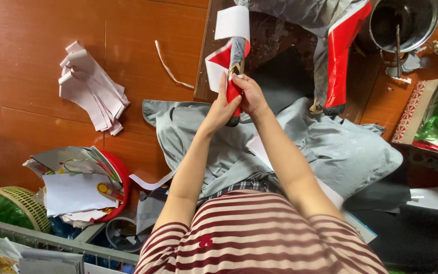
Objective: Wrapping colored paper around a bamboo and paper giraffe frame using glue.
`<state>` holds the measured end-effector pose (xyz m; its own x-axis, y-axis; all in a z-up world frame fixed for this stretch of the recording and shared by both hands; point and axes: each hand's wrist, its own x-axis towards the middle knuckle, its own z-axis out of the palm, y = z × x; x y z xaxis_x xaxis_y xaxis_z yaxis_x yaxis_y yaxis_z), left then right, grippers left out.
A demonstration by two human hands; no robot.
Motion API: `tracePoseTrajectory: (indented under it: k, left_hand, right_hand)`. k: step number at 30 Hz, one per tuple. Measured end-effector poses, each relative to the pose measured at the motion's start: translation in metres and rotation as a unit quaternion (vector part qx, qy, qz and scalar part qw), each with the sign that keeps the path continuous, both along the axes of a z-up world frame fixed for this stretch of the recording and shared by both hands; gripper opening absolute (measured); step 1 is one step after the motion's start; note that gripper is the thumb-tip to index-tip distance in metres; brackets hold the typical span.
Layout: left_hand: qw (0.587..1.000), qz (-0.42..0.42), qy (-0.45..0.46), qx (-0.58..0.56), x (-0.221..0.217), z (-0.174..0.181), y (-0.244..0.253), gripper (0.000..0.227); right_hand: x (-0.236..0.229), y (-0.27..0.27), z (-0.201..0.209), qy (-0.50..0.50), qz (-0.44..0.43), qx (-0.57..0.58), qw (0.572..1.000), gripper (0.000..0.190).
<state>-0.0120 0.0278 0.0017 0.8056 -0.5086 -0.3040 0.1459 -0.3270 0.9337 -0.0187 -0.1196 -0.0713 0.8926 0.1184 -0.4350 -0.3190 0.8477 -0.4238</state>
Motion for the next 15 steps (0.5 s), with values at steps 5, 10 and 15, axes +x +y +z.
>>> tracePoseTrajectory:
  k: [5,10,15]
  left_hand:
    - [0.997,0.051,-0.045,-0.023,0.006,0.017,-0.004,0.105]
    - [0.945,0.214,-0.225,-0.104,0.052,0.032,-0.002,0.105]
    - [0.910,0.303,-0.281,0.018,0.064,0.031,0.009,0.076]
  right_hand:
    - [-0.002,0.018,0.015,-0.016,-0.076,-0.004,0.997,0.019]
    - [-0.001,0.019,0.025,-0.006,-0.062,-0.029,0.998,0.023]
    - [0.000,0.016,0.039,0.001,-0.063,-0.024,0.998,0.026]
